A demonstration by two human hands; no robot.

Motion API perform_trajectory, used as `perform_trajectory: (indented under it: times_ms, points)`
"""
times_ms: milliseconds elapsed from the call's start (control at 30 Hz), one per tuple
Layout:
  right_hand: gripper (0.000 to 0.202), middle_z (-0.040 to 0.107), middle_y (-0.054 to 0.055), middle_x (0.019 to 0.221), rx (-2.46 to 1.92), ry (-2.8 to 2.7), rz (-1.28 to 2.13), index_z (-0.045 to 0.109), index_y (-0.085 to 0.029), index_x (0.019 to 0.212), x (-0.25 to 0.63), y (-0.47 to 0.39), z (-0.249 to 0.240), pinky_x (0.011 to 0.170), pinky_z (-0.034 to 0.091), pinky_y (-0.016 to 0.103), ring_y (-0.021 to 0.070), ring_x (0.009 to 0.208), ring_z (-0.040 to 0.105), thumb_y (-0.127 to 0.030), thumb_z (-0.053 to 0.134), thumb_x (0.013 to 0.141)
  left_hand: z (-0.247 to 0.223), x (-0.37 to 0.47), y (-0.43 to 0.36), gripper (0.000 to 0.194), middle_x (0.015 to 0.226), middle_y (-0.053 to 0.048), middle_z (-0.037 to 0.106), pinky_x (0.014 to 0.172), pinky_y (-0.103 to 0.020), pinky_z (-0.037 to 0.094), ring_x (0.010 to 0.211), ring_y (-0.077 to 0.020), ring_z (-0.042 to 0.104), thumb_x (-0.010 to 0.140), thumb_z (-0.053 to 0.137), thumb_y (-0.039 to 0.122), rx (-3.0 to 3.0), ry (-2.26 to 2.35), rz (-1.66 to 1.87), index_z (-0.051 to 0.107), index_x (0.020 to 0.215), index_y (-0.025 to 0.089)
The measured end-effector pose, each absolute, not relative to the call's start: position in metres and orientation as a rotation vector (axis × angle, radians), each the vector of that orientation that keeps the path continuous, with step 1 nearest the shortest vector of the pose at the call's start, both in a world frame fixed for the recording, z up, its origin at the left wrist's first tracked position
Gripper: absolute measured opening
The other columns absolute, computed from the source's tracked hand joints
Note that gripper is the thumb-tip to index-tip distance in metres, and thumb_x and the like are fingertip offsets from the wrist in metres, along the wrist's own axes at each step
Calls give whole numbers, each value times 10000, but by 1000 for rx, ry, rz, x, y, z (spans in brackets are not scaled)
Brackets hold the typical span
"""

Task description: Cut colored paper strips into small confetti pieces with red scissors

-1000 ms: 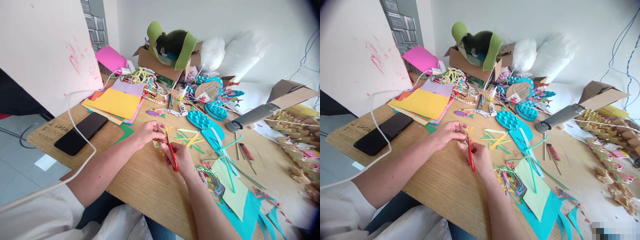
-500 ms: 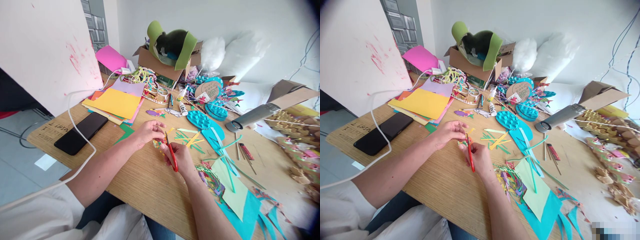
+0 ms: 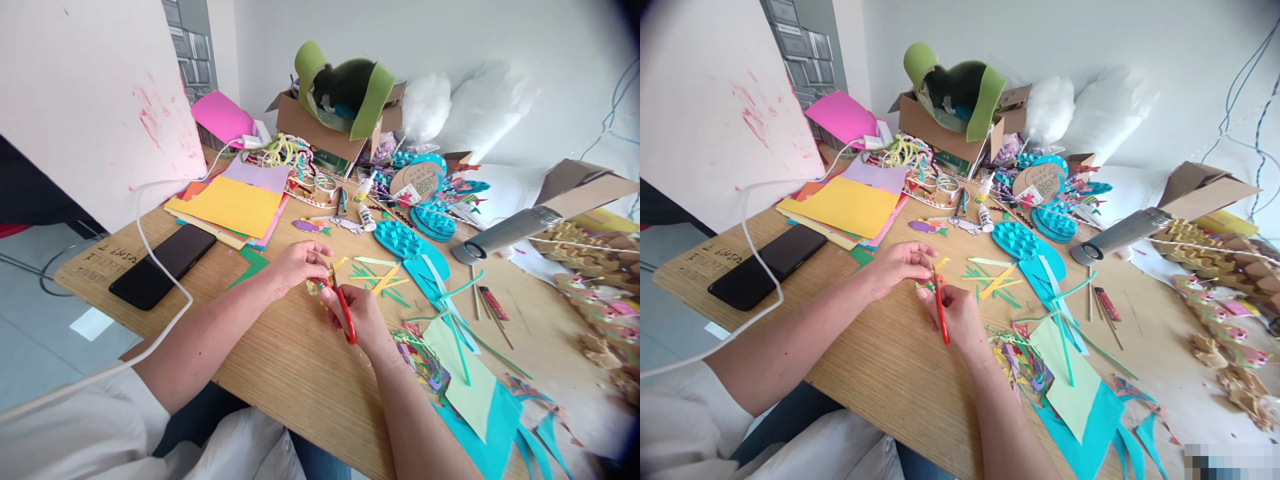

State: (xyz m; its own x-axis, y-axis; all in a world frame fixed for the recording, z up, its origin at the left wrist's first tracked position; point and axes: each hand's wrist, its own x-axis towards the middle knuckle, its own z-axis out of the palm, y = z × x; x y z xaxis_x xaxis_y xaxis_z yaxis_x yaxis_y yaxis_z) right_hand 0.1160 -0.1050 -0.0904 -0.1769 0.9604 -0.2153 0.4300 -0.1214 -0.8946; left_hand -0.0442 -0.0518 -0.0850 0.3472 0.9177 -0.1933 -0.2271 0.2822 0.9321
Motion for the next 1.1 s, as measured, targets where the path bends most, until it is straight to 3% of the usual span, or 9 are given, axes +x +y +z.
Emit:
perform_trajectory:
  times_ms: [1100]
  points:
    - [523,586,11,459,-1551,-1614,1260,486,-196,574,116,-105,-89,373,370,218,137,365,537,-674,643,717,-83,-43,-55,340,654,2,647,615,-244,474,594,-106,617,647,684,21,931,859,912,591,965,101]
